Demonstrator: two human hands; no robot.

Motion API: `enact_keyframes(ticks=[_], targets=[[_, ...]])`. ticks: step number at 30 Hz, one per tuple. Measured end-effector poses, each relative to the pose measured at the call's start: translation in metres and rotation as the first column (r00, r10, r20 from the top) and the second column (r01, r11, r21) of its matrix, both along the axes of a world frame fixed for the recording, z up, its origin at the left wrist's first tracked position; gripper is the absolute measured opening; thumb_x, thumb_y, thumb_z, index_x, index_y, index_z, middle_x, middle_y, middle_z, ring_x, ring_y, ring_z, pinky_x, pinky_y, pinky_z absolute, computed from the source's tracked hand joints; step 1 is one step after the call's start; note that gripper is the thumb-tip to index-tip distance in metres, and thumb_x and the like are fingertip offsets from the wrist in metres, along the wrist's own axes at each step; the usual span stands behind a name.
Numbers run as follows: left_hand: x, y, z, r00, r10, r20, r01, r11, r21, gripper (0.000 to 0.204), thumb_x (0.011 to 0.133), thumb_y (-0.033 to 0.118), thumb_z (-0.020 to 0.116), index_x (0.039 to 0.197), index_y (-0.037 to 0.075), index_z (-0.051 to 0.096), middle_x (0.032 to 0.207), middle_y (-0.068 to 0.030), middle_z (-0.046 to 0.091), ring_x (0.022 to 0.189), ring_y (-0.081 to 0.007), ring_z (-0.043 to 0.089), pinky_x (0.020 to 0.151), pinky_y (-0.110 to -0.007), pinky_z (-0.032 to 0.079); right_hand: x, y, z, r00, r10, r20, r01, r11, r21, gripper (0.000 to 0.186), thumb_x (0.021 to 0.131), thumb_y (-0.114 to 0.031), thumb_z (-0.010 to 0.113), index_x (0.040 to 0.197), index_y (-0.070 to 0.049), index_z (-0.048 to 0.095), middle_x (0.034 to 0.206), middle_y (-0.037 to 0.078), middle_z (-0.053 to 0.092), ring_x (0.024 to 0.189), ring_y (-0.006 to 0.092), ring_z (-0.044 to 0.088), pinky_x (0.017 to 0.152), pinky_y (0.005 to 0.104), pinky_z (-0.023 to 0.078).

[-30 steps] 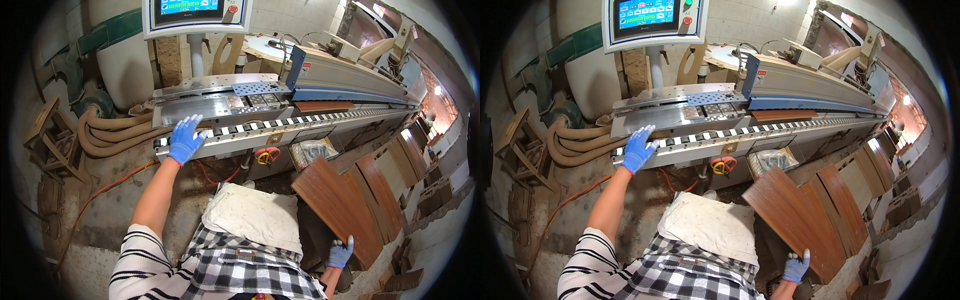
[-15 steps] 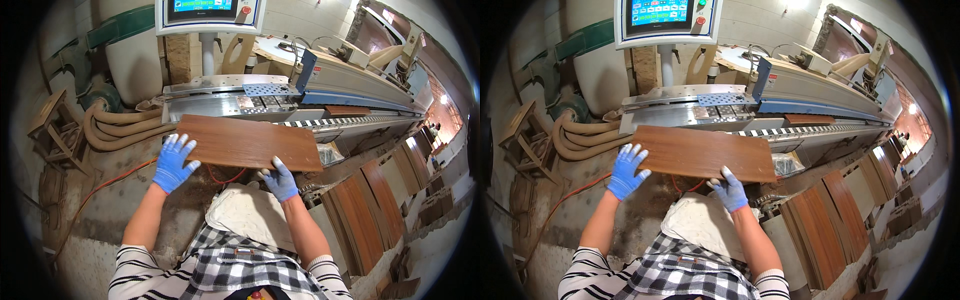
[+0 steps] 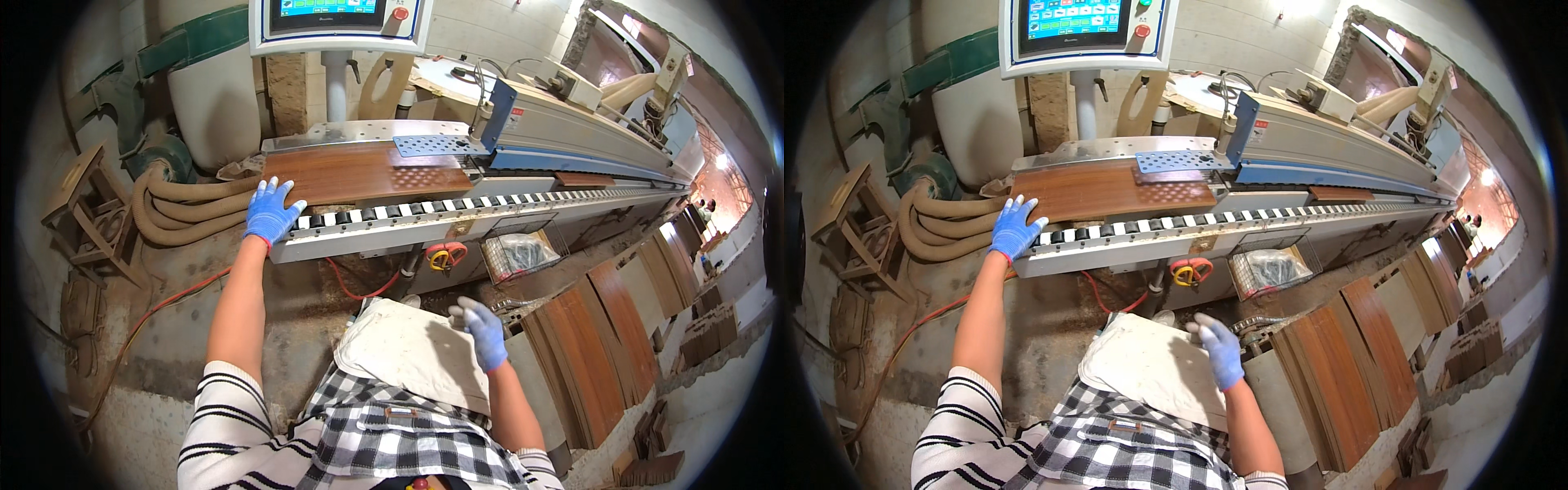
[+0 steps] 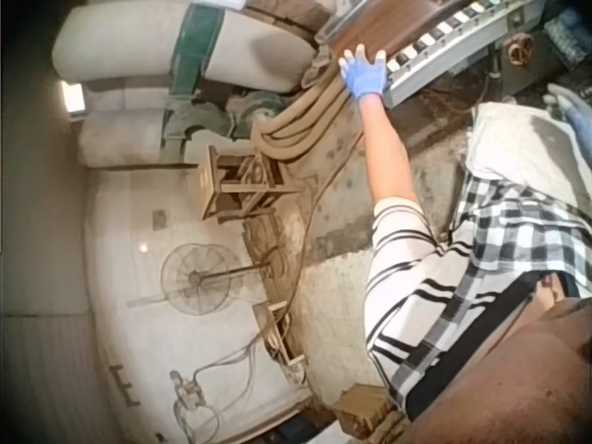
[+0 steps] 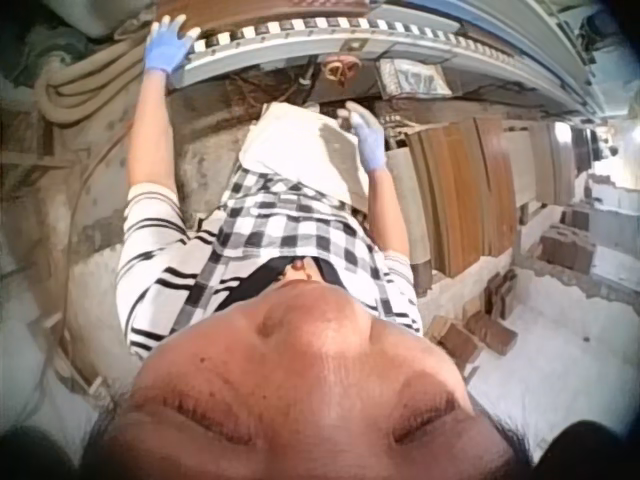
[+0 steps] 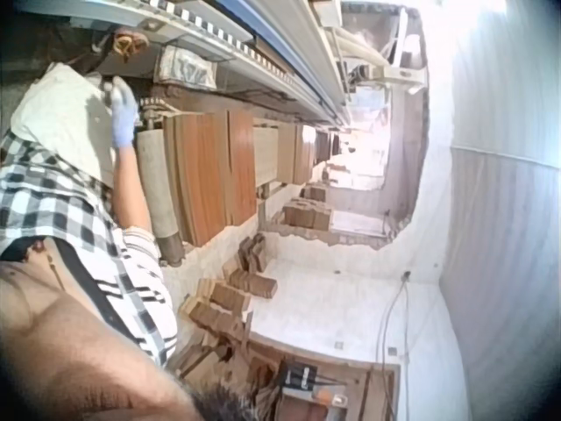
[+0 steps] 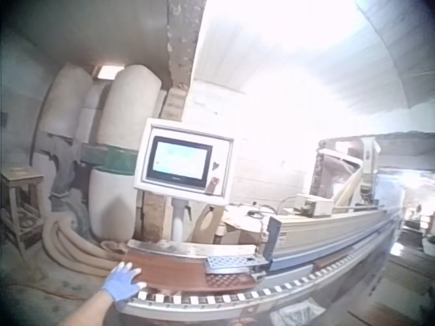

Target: The person repeatedly places rectangular wooden boards onto a conveyor belt sander, guides them through the machine, and removes them as they exit. The boards are handled one at a time and stacked nearby.

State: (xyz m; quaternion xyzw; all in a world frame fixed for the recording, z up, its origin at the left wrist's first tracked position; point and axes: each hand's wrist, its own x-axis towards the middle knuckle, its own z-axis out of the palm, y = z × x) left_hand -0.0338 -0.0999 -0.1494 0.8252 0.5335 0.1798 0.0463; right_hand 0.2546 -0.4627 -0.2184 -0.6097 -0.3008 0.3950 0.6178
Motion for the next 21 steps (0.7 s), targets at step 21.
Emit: enact_keyframes(ticks=[21], targets=[[0.007, -0.002, -0.018, 0.998, -0.025, 0.050, 0.015, 0.980, 0.198, 0.059, 0.089, 0.048, 0.059, 0.139, 0.016, 0.051, 0.150, -0.0183, 0.037, 0.140, -0.0355, 0.030, 0.117, -0.044, 0.020, -0.013, -0.077, -0.090, 0.327, -0.035, 0.944, 0.295, 0.953, -0.067, 0.038, 0.083, -0.022, 0.064, 0.119, -0.008, 0.064, 0.130, 0.016, 0.057, 0.120, 0.0359, 0.050, 0.105, 0.0459, 0.038]])
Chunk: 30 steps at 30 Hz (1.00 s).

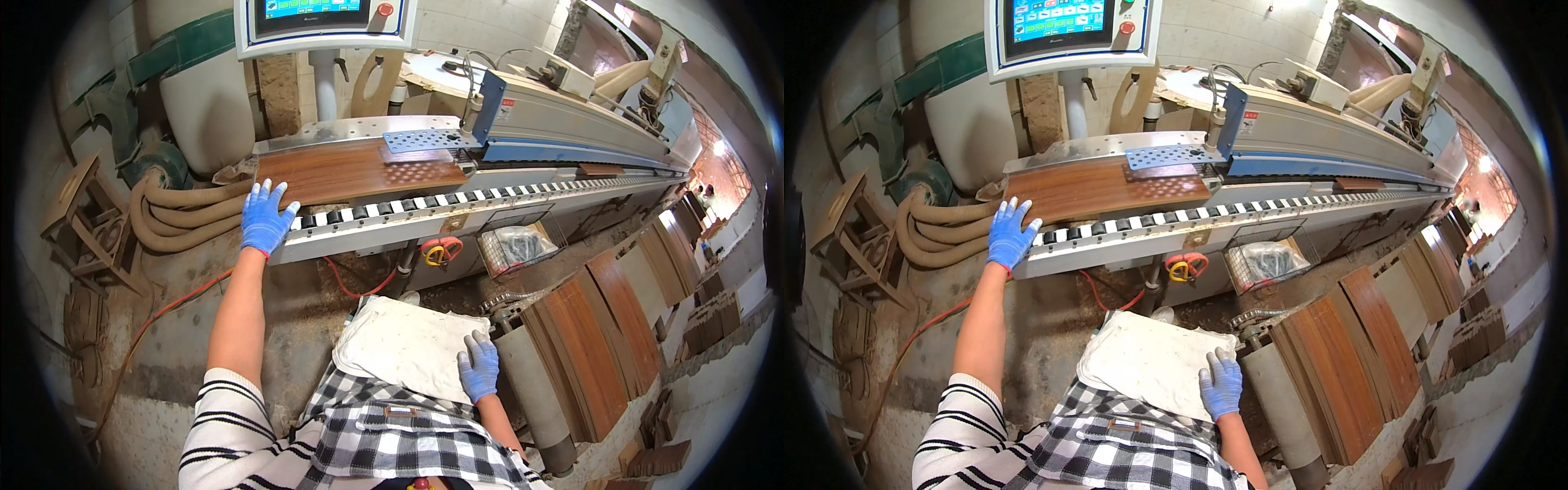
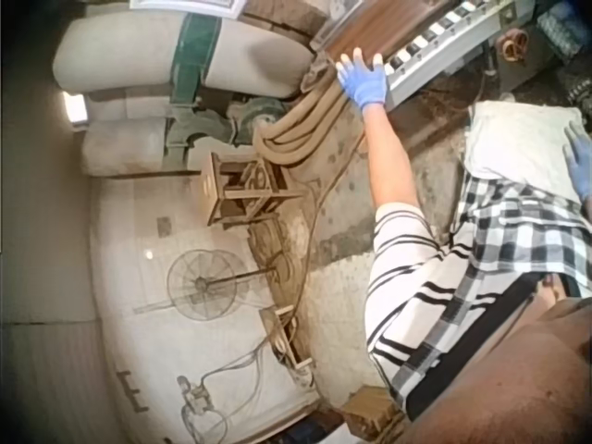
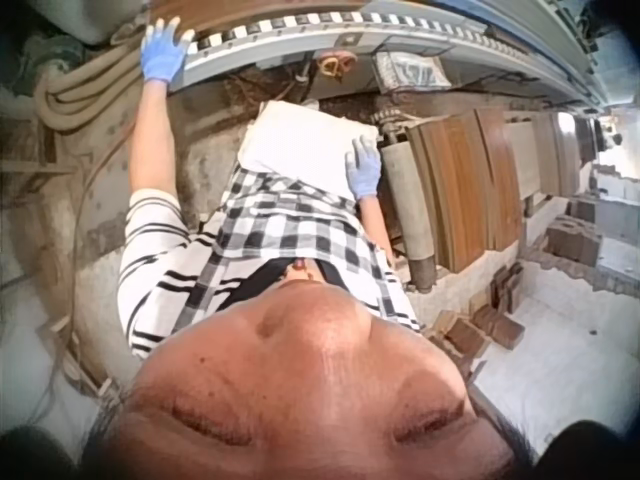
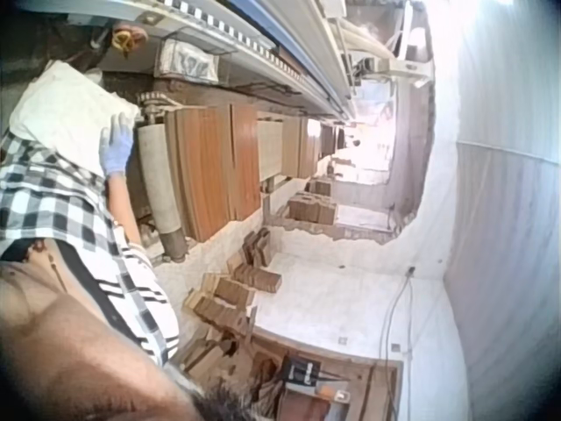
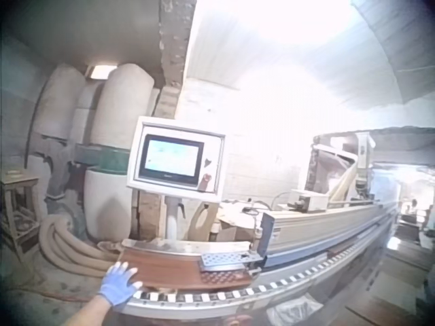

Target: The person repeatedly places rectangular wooden boards onto a conveyor belt sander, guides them through the machine, and removes them as they exit. The boards are handled one at a time and stacked nearby.

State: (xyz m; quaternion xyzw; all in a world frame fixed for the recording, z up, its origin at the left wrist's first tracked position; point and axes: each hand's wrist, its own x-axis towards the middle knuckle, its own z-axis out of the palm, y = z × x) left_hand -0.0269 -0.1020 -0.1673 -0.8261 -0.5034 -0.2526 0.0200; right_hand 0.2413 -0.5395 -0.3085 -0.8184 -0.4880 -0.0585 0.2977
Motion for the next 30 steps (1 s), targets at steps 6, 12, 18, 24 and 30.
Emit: enact_keyframes(ticks=[6, 12, 18, 24, 30], targets=[[-0.002, 0.003, -0.004, 1.000, -0.011, 0.003, 0.011, 1.000, 0.016, 0.059, 0.089, 0.048, 0.059, 0.138, 0.017, 0.051, 0.149, -0.0187, 0.038, 0.140, -0.0357, 0.030, 0.116, -0.044, 0.021, 0.000, 0.000, 0.001, 1.000, 0.003, -0.009, -0.003, 1.000, 0.001, 0.039, 0.082, -0.021, 0.065, 0.119, -0.008, 0.064, 0.130, 0.016, 0.057, 0.120, 0.0357, 0.051, 0.104, 0.0457, 0.038], [-0.006, 0.004, -0.001, 1.000, -0.026, -0.001, 0.026, 0.999, -0.019, 0.058, 0.089, 0.048, 0.059, 0.138, 0.017, 0.052, 0.150, -0.0187, 0.037, 0.140, -0.0360, 0.029, 0.117, -0.045, 0.020, 0.000, -0.001, 0.002, 1.000, 0.000, -0.010, 0.000, 1.000, -0.004, 0.039, 0.082, -0.022, 0.066, 0.119, -0.008, 0.064, 0.131, 0.015, 0.057, 0.120, 0.0354, 0.050, 0.104, 0.0453, 0.038], [-0.025, 0.004, 0.002, 0.997, 0.072, -0.013, -0.073, 0.993, -0.091, 0.059, 0.089, 0.049, 0.058, 0.140, 0.019, 0.049, 0.151, -0.0181, 0.036, 0.141, -0.0356, 0.027, 0.117, -0.046, 0.018, 0.000, -0.001, 0.001, 1.000, 0.005, -0.014, -0.006, 1.000, -0.012, 0.040, 0.083, -0.023, 0.065, 0.120, -0.008, 0.063, 0.132, 0.016, 0.056, 0.122, 0.0355, 0.049, 0.105, 0.0453, 0.037], [-0.041, 0.015, -0.008, 0.995, 0.035, 0.094, -0.024, 0.992, -0.120, 0.057, 0.089, 0.047, 0.059, 0.138, 0.020, 0.051, 0.149, -0.0154, 0.040, 0.139, -0.0346, 0.033, 0.116, -0.045, 0.020, 0.000, 0.000, 0.003, 1.000, 0.007, -0.019, -0.007, 1.000, -0.009, 0.040, 0.083, -0.022, 0.065, 0.120, -0.009, 0.063, 0.131, 0.016, 0.056, 0.122, 0.0356, 0.049, 0.106, 0.0454, 0.037], [-0.040, 0.018, -0.008, 0.997, 0.017, 0.074, -0.009, 0.994, -0.108, 0.055, 0.090, 0.046, 0.059, 0.138, 0.020, 0.052, 0.147, -0.0149, 0.043, 0.138, -0.0337, 0.035, 0.116, -0.044, 0.021, 0.001, 0.000, 0.002, 1.000, 0.005, -0.029, -0.005, 1.000, -0.003, 0.039, 0.083, -0.022, 0.065, 0.119, -0.008, 0.063, 0.130, 0.016, 0.056, 0.122, 0.0353, 0.050, 0.106, 0.0449, 0.037]])
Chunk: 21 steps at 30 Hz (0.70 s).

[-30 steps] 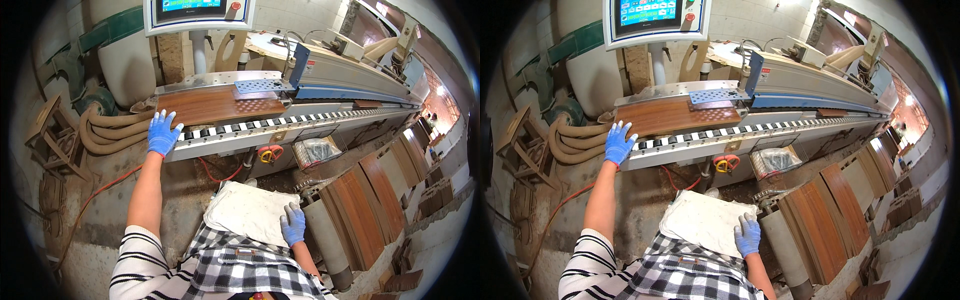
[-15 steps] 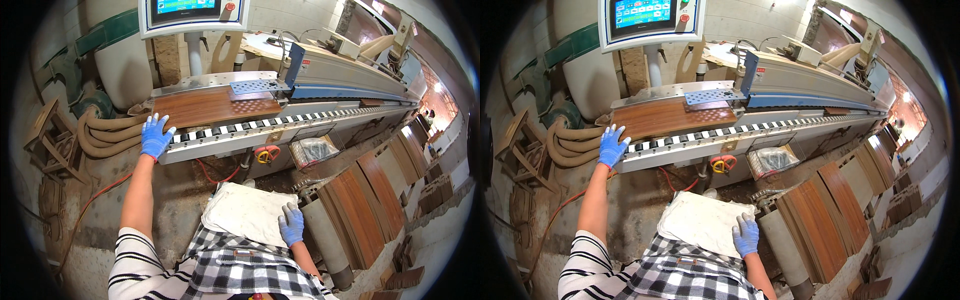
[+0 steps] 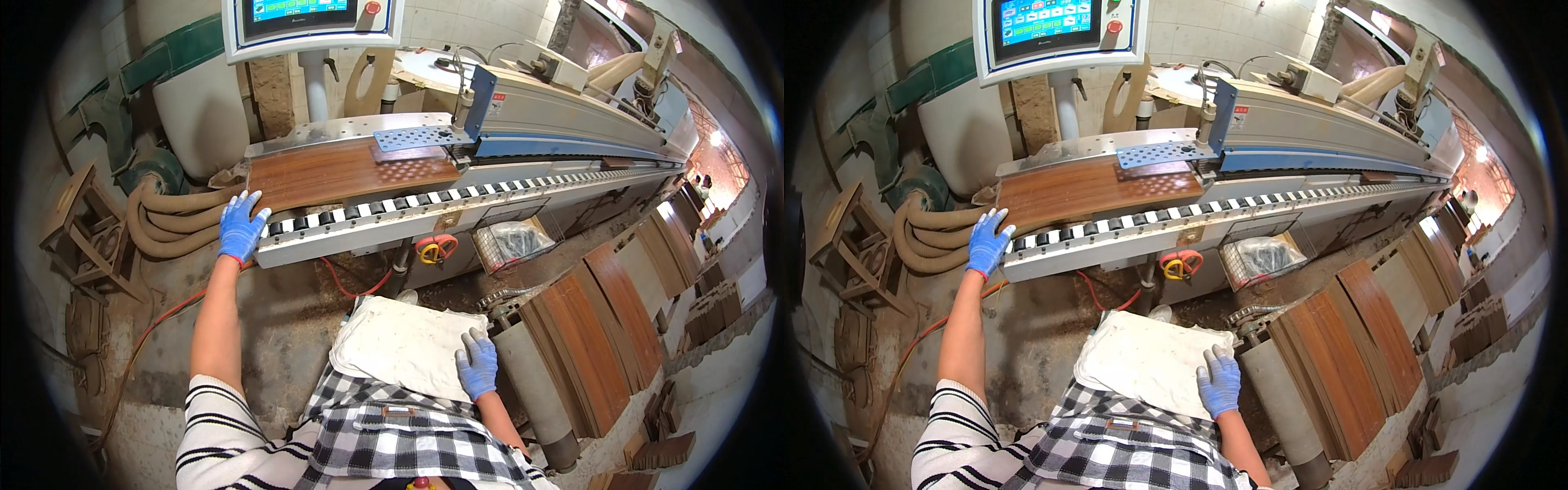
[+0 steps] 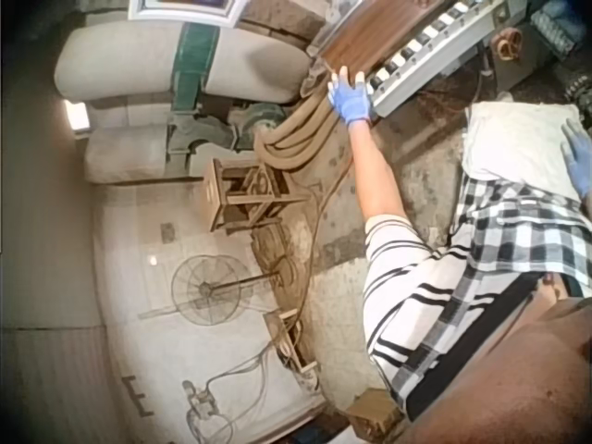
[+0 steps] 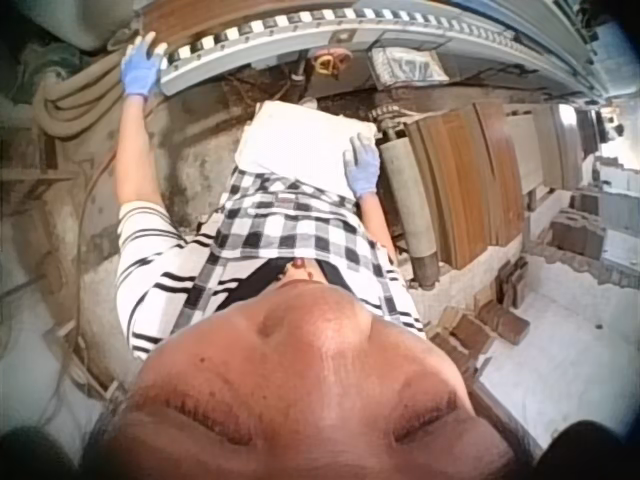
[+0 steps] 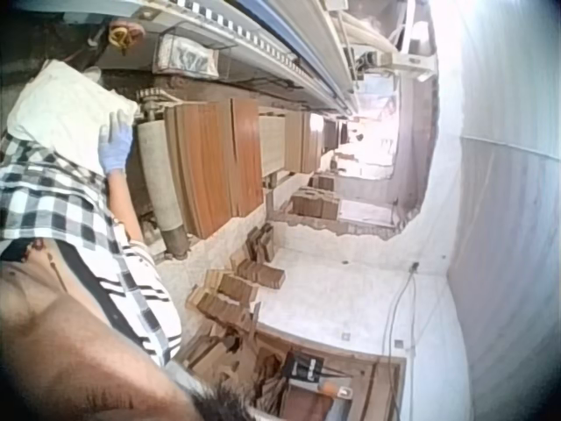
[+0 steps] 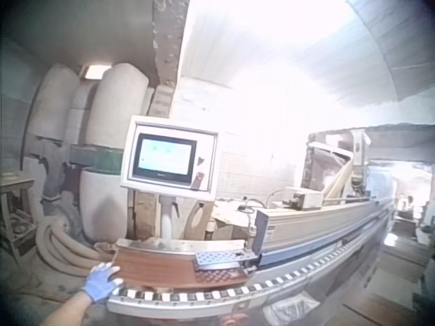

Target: The person repeatedly places rectangular wooden boards onto a conveyor belt sander, guides them through the machine, and removes them as they exit. The boards are handled one at a time and stacked nearby.

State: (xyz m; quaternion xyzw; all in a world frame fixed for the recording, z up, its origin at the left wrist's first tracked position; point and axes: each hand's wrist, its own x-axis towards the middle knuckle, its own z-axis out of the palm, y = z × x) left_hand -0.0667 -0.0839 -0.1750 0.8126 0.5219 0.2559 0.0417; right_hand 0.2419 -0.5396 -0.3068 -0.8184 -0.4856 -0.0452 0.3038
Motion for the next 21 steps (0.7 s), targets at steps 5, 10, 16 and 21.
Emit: enact_keyframes(ticks=[5, 10, 16, 21], targets=[[0.021, -0.006, 0.004, 0.998, 0.004, -0.057, -0.002, 1.000, 0.030, 0.055, 0.090, 0.047, 0.057, 0.139, 0.022, 0.050, 0.145, -0.0152, 0.045, 0.138, -0.0334, 0.035, 0.116, -0.046, 0.019, 0.002, -0.001, 0.007, 0.996, -0.010, -0.094, 0.014, 0.999, 0.035, 0.037, 0.084, -0.020, 0.065, 0.119, -0.007, 0.063, 0.127, 0.017, 0.059, 0.119, 0.0348, 0.052, 0.104, 0.0435, 0.040], [0.054, -0.014, 0.009, 0.991, -0.003, -0.133, 0.010, 0.999, 0.054, 0.055, 0.090, 0.048, 0.056, 0.138, 0.022, 0.050, 0.143, -0.0153, 0.047, 0.138, -0.0331, 0.035, 0.116, -0.048, 0.017, 0.045, -0.009, 0.024, 0.993, -0.083, -0.080, 0.091, 0.990, 0.106, 0.035, 0.084, -0.014, 0.064, 0.118, -0.006, 0.061, 0.120, 0.017, 0.060, 0.114, 0.0351, 0.054, 0.101, 0.0432, 0.041], [0.107, -0.027, 0.011, 0.989, -0.032, -0.143, 0.041, 0.998, 0.056, 0.062, 0.091, 0.054, 0.052, 0.141, 0.018, 0.046, 0.144, -0.0156, 0.046, 0.138, -0.0326, 0.036, 0.116, -0.046, 0.019, 0.119, -0.011, 0.057, 0.908, -0.269, 0.322, 0.309, 0.948, -0.077, 0.052, 0.081, -0.014, 0.065, 0.131, -0.009, 0.052, 0.135, 0.014, 0.051, 0.126, 0.0338, 0.045, 0.109, 0.0454, 0.032], [0.127, -0.043, 0.025, 0.992, -0.078, -0.097, 0.082, 0.996, 0.040, 0.067, 0.092, 0.056, 0.050, 0.143, 0.012, 0.043, 0.144, -0.0169, 0.045, 0.137, -0.0318, 0.037, 0.116, -0.042, 0.022, 0.172, -0.007, 0.055, 0.861, -0.205, 0.465, 0.367, 0.883, -0.291, 0.053, 0.082, -0.014, 0.063, 0.133, -0.011, 0.050, 0.139, 0.010, 0.048, 0.128, 0.0318, 0.043, 0.108, 0.0447, 0.032]])
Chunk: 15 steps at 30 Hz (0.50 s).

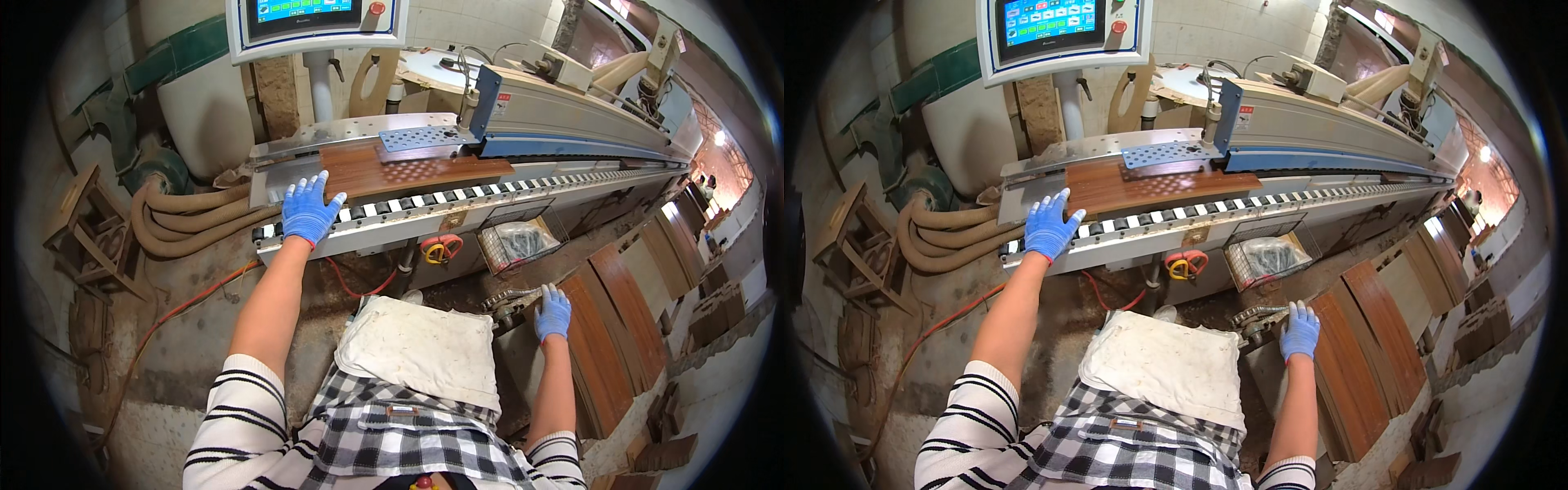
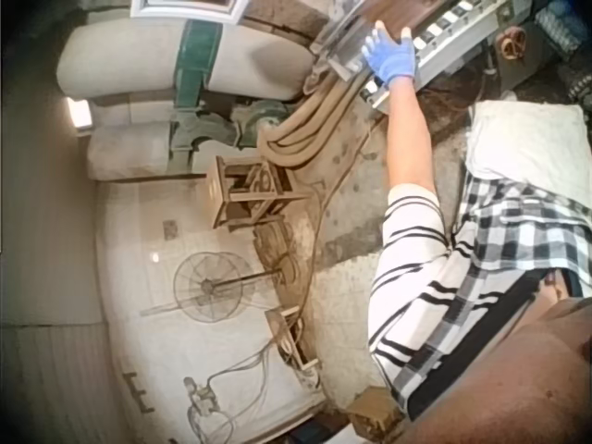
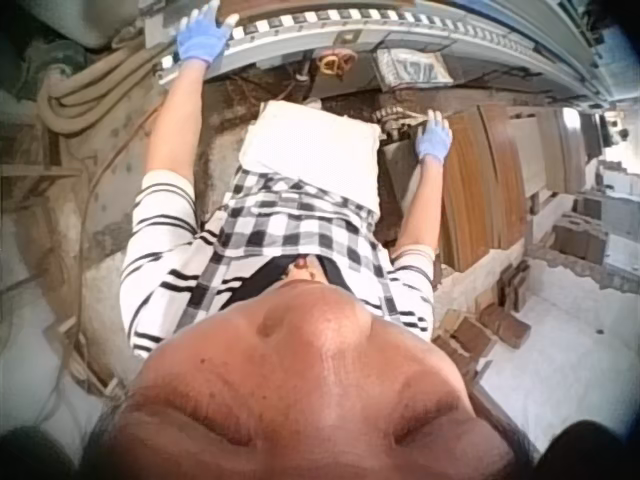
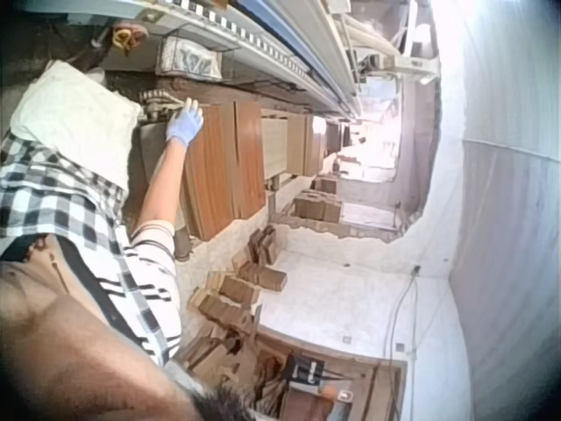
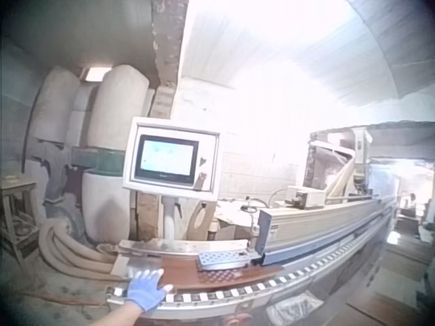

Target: The person repeatedly places rectangular wooden boards onto a conveyor belt sander, guides them through the machine, and removes them as they exit. The boards are handled one at a time and stacked nearby.

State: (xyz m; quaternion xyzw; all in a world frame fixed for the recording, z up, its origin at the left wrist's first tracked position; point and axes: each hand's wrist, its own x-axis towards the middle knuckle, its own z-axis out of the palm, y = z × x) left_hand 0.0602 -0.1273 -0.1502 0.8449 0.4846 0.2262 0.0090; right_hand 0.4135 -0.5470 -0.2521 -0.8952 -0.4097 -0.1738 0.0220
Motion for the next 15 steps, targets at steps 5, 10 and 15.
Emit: enact_keyframes(ticks=[5, 10, 15], targets=[[-0.004, 0.000, -0.005, 1.000, -0.013, -0.012, 0.013, 0.999, 0.050, 0.063, 0.094, 0.051, 0.049, 0.141, 0.011, 0.045, 0.143, -0.0142, 0.048, 0.135, -0.0306, 0.040, 0.115, -0.042, 0.024, 0.016, -0.008, -0.020, 0.999, 0.045, 0.030, -0.046, 0.999, 0.024, 0.047, 0.081, -0.008, 0.058, 0.128, -0.011, 0.054, 0.132, 0.009, 0.054, 0.121, 0.0314, 0.049, 0.103, 0.0437, 0.038], [-0.007, -0.001, -0.007, 1.000, -0.009, -0.007, 0.009, 0.997, 0.077, 0.061, 0.094, 0.050, 0.049, 0.140, 0.011, 0.046, 0.142, -0.0144, 0.049, 0.134, -0.0308, 0.042, 0.115, -0.042, 0.026, -0.041, -0.023, -0.019, 0.986, 0.111, 0.125, -0.125, 0.985, 0.117, 0.044, 0.080, -0.004, 0.057, 0.124, -0.010, 0.056, 0.125, 0.011, 0.058, 0.117, 0.0325, 0.051, 0.103, 0.0444, 0.039], [-0.008, 0.001, -0.011, 1.000, -0.015, -0.013, 0.017, 0.994, 0.107, 0.058, 0.095, 0.049, 0.048, 0.139, 0.010, 0.048, 0.141, -0.0145, 0.049, 0.133, -0.0307, 0.043, 0.114, -0.043, 0.026, -0.111, -0.055, -0.016, 0.986, 0.167, 0.013, -0.157, 0.895, 0.417, 0.036, 0.086, -0.012, 0.060, 0.121, -0.008, 0.058, 0.114, 0.015, 0.062, 0.103, 0.0329, 0.057, 0.094, 0.0439, 0.044]])
